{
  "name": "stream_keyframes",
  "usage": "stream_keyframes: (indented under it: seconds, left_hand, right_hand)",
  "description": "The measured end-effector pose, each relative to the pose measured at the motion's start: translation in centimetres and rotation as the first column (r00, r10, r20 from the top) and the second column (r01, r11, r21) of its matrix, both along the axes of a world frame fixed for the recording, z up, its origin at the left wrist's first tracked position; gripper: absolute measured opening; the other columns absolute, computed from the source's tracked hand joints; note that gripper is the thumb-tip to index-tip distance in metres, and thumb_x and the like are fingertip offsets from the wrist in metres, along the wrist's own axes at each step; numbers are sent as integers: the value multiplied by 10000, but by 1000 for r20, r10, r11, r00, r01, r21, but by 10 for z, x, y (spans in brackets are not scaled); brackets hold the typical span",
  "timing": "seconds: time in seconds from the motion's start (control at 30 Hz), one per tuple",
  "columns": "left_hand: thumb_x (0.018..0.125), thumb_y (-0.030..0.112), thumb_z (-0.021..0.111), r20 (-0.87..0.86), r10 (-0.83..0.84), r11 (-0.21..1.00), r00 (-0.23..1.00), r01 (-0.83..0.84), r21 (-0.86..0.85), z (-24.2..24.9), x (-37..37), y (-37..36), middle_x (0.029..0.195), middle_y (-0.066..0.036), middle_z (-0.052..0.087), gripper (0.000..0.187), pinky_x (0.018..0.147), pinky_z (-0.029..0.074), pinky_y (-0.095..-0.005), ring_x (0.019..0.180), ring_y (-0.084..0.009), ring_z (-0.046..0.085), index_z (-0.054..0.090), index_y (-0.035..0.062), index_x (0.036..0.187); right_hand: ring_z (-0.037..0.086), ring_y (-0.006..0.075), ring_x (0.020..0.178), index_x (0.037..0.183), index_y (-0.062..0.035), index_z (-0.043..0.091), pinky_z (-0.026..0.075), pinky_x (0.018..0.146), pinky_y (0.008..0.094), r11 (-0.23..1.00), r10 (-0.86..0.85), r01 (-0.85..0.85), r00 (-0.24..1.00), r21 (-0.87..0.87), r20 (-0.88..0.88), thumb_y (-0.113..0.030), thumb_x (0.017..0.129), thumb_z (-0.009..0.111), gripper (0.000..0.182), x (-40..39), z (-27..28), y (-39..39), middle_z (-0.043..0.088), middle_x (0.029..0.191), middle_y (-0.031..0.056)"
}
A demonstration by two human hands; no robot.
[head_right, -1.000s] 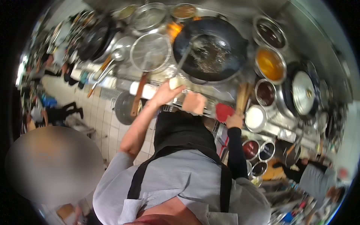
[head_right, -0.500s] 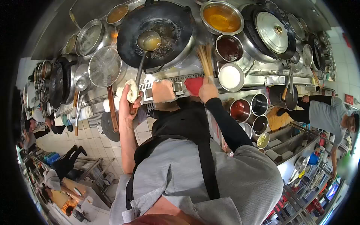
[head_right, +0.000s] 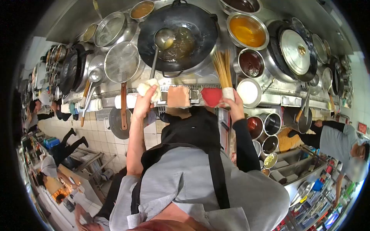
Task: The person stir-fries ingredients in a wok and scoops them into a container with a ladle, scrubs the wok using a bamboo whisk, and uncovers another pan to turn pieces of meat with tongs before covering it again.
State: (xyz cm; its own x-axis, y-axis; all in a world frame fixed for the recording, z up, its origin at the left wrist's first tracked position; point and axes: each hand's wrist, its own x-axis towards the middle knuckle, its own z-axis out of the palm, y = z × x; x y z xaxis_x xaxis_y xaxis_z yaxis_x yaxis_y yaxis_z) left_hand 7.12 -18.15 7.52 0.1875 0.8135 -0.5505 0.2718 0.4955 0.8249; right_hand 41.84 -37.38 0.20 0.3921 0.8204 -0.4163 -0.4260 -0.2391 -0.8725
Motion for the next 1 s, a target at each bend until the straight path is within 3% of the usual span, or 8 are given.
stream_keyframes:
  seconds: [0.17,0.2,0.33,0.4,0.47,0.6,0.73,1.0]
  left_hand:
    - [1000,442,681,345,206,968,916,-138,-211,1,-6,9,734,-5,612,372,426,345,-217,522,-69,487,670,71,1008]
    - [1011,443,666,371,223,963,901,-145,-226,1,-6,9,738,-11,611,375,427,335,-215,526,-75,488,664,69,1007]
    - [1011,460,659,365,172,972,915,-97,-215,-4,-8,11,707,-8,598,386,408,305,-209,508,-72,486,658,76,977]
    - [967,494,710,240,97,984,966,-56,-171,-7,-10,6,641,7,582,413,377,281,-206,457,-57,478,677,84,932]
    - [952,509,723,176,85,988,981,-60,-140,-1,-9,5,638,13,584,429,369,283,-206,445,-55,477,686,82,944]
    - [973,473,708,122,-41,999,992,44,-27,-3,-9,0,732,19,633,403,399,323,-202,496,-53,486,695,73,1018]
    - [1001,441,679,341,116,980,933,-51,-192,1,-10,-2,791,8,652,372,405,315,-195,542,-53,493,681,74,1063]
    - [1044,430,628,435,146,949,889,-2,-315,-11,-10,-4,750,-21,578,363,397,302,-181,521,-59,429,630,68,1035]
  right_hand:
    - [681,147,911,1524,-12,472,585,744,306,978,183,-208,913,31,364,-188,969,727,636,-10,75,95,705,1145,101]
    - [686,149,940,1468,-24,545,572,809,325,960,105,-255,714,117,693,-205,948,753,589,-14,66,125,716,1158,112]
    - [727,386,1005,1366,-45,633,559,892,404,826,156,-544,468,144,870,-273,854,778,579,-30,38,217,732,1106,248]
    - [706,435,966,1293,-37,671,560,870,472,738,312,-656,123,-159,942,-274,840,745,516,-16,32,254,732,1039,259]
    - [702,443,927,1236,-64,700,554,852,506,866,263,-448,26,-224,964,-284,829,731,464,-18,57,265,730,971,265]
    - [702,438,935,1257,-60,686,552,846,517,778,44,-623,181,80,982,-244,838,714,459,-24,55,259,724,954,274]
    - [693,455,941,1225,-46,665,542,857,535,827,327,-471,-44,-309,944,-211,861,696,401,-2,49,279,719,949,279]
    - [705,419,994,1104,-72,742,559,914,499,803,356,-470,-117,-368,927,-198,790,701,340,10,61,301,742,1018,223]
